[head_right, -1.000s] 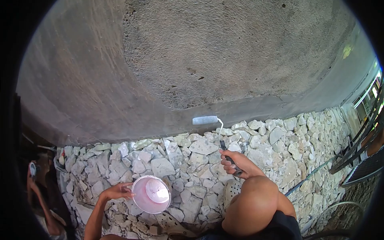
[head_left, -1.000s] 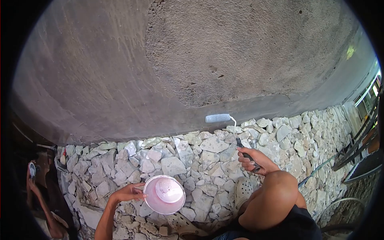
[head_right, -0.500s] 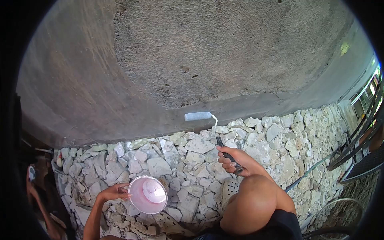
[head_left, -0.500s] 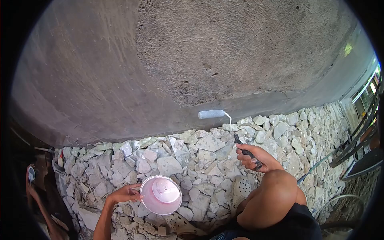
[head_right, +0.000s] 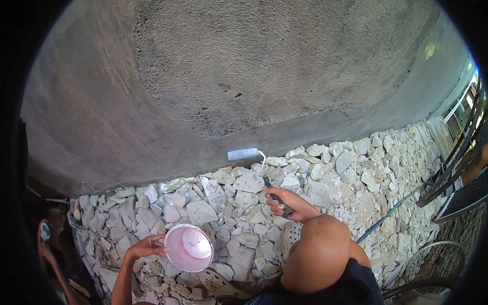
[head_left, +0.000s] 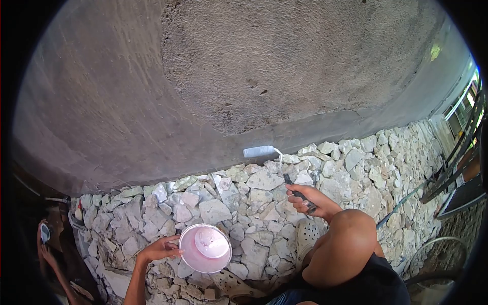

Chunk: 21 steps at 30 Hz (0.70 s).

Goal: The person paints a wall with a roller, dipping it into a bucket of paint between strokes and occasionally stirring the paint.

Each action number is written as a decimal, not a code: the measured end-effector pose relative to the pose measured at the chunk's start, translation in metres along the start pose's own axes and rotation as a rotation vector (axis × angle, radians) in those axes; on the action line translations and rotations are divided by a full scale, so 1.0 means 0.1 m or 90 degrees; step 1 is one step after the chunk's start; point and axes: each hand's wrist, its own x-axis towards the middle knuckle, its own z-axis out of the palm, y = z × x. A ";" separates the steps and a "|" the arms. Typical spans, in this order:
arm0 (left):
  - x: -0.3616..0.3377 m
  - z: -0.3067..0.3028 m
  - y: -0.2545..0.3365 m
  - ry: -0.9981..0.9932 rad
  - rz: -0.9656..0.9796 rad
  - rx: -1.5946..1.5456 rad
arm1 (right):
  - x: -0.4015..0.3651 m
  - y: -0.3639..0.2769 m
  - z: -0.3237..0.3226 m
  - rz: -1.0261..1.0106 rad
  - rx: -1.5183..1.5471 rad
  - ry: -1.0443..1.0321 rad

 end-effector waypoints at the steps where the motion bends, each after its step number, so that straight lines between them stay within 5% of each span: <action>1: 0.00 0.01 0.03 -0.006 0.002 0.001 | -0.13 -0.02 0.01 -0.021 -0.019 0.000; 6: 0.00 -0.02 0.12 -0.028 0.009 0.014 | -0.40 -0.02 -0.14 -0.055 -0.161 0.106; 13: -0.04 0.02 0.11 -0.012 0.011 0.032 | 0.10 -0.09 -0.75 0.005 0.037 0.087; 21: -0.03 0.03 0.11 0.001 0.011 0.020 | -0.22 -0.35 -0.47 -0.022 0.095 0.067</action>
